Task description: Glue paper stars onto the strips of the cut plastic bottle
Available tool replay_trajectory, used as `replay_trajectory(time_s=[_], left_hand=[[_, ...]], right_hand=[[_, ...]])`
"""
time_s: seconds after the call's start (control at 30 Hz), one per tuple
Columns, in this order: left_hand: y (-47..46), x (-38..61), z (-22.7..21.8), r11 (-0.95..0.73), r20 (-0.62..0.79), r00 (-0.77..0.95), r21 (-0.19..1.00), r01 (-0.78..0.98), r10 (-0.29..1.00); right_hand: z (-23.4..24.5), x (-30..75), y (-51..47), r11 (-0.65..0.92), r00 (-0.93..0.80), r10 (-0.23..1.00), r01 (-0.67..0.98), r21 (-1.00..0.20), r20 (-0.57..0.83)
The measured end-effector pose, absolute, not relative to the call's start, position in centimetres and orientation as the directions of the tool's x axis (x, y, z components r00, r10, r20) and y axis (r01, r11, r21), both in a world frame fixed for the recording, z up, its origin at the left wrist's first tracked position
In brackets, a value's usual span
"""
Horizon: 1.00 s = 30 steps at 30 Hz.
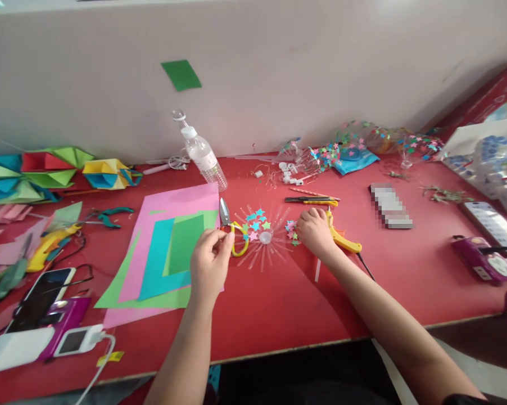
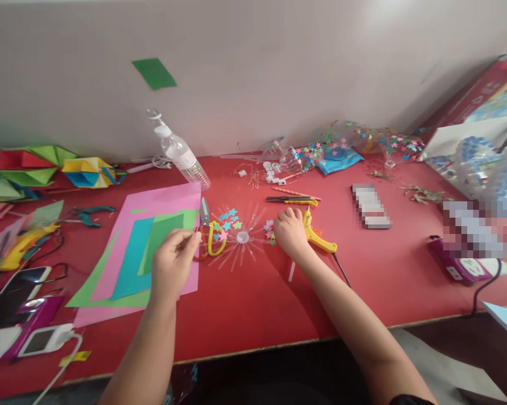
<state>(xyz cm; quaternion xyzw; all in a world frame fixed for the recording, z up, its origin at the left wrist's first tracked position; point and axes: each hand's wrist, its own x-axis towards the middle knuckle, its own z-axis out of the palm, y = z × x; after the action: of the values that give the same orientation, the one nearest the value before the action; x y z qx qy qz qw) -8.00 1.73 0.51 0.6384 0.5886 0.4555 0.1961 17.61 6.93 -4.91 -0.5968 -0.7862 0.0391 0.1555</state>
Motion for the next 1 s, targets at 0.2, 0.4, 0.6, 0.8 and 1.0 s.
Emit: replay_trajectory(time_s=[0.2, 0.4, 0.6, 0.8, 1.0], left_hand=[[0.5, -7.4, 1.7, -0.176, 0.271, -0.129, 0.853, 0.492, 0.954], [-0.9, -3.7, 3.5, -0.154, 0.126, 0.105, 0.932, 0.327, 0.986], [-0.7, -0.3, 3.7, -0.118, 0.058, 0.197, 0.944, 0.31, 0.979], [-0.8, -0.5, 3.3, -0.077, 0.041, 0.228, 0.985, 0.154, 0.973], [-0.8, -1.9, 2.8, -0.113, 0.09, 0.154, 0.982, 0.151, 0.984]], right_hand=[[-3.0, 18.4, 7.0, 0.125, -0.019, 0.972, 0.885, -0.447, 0.234], [2.0, 18.1, 3.7, 0.125, -0.052, 0.991, 0.703, -0.7, 0.125], [4.1, 16.2, 0.6, 0.109, -0.172, 0.983, 0.263, -0.959, 0.065], [3.7, 16.0, -0.2, 0.147, -0.265, 0.96, 0.198, -0.969, 0.091], [1.5, 20.9, 0.6, -0.044, 0.047, 0.999, 0.965, -0.26, 0.002]])
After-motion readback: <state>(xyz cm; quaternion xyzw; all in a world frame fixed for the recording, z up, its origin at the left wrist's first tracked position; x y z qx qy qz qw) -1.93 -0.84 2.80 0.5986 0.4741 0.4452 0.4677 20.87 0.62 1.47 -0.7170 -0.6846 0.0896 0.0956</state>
